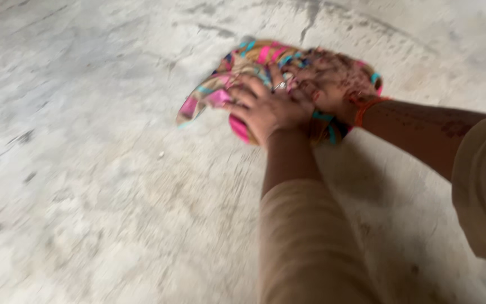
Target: The person wipes a light-colored concrete floor using a colorful patterned cloth. They move the cloth back and forth across the surface, applying pressure with both hands to clean the area.
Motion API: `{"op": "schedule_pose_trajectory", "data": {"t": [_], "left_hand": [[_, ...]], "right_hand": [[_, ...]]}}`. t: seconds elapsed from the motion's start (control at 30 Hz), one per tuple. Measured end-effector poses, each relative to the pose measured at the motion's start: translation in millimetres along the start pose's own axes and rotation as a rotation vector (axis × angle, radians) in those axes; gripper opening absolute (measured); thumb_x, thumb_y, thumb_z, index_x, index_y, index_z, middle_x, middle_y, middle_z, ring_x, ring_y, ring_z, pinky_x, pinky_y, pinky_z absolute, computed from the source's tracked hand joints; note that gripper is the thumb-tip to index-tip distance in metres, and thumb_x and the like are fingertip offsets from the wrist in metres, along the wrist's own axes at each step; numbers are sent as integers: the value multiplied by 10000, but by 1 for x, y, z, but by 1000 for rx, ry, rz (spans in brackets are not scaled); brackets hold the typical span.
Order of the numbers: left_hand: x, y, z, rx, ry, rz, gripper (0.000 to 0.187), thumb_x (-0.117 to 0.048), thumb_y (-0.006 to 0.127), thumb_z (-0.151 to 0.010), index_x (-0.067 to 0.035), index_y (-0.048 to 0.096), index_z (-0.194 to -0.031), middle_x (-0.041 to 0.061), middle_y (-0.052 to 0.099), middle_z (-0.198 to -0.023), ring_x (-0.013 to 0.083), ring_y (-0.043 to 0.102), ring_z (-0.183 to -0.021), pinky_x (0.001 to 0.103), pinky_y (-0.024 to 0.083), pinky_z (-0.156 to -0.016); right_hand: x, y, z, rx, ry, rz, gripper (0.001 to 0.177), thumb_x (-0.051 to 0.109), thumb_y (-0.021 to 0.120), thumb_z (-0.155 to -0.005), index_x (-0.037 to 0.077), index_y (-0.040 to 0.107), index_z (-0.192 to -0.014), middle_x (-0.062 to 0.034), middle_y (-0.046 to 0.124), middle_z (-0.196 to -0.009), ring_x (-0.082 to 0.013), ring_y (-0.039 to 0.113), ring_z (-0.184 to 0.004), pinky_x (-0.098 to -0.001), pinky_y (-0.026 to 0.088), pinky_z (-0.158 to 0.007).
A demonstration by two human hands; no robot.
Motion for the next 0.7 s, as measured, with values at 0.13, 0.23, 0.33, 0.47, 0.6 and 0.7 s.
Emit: {"op": "schedule_pose_trajectory", "data": {"t": [0.13, 0.23, 0.33, 0.47, 0.6, 0.7], "left_hand": [[-2, 5, 9, 59, 28, -112, 630, -510, 231, -1021, -208, 287, -1571, 265, 130, -1669, 518, 144, -1505, 695, 122, -1151], [1, 2, 28, 33, 35, -7, 681, -476, 289, -954, -315, 193, -1609, 245, 146, -1640, 525, 147, -1490, 686, 115, -1158], [5, -3, 52, 25, 66, -7, 665, -477, 271, -966, -299, 192, -1602, 248, 141, -1627, 532, 141, -1478, 694, 103, -1158], [8, -7, 94, 19, 63, 19, 681, -486, 303, -950, -286, 199, -1593, 251, 135, -1627, 530, 129, -1478, 685, 96, -1152], [10, -10, 131, 24, 80, 44, 702, -462, 348, -948, -272, 214, -1610, 256, 146, -1638, 537, 126, -1485, 684, 77, -1164], [9, -16, 155, 12, 97, 66, 702, -474, 338, -936, -284, 181, -1593, 252, 134, -1655, 526, 93, -1468, 703, 52, -1149]], "right_hand": [[4, -8, 13, 38, 90, -44, 595, 486, 305, -1009, 277, 375, -1561, -82, 268, -1657, -325, 189, -1515, -600, 169, -1140], [13, -12, 30, 53, 112, -15, 577, 467, 303, -1031, 300, 382, -1577, -80, 273, -1669, -331, 198, -1541, -568, 189, -1202], [28, -22, 52, 38, 105, -13, 602, 493, 329, -1014, 289, 366, -1580, -86, 274, -1665, -349, 202, -1526, -547, 191, -1205], [47, -37, 91, 69, 114, -26, 628, 519, 362, -997, 281, 341, -1577, -88, 275, -1656, -352, 191, -1527, -542, 172, -1201], [59, -50, 128, 58, 95, -68, 598, 504, 368, -1028, 292, 358, -1587, -79, 293, -1659, -354, 192, -1553, -547, 161, -1231], [72, -61, 152, -22, 126, -17, 633, 488, 390, -969, 288, 371, -1569, -80, 294, -1656, -341, 219, -1520, -542, 193, -1184]]}}
Point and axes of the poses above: each hand's wrist, its own z-axis away from the middle knuckle, its own y-axis out of the palm, x = y × z, the point moved 7 cm from there along -z, towards the middle knuckle
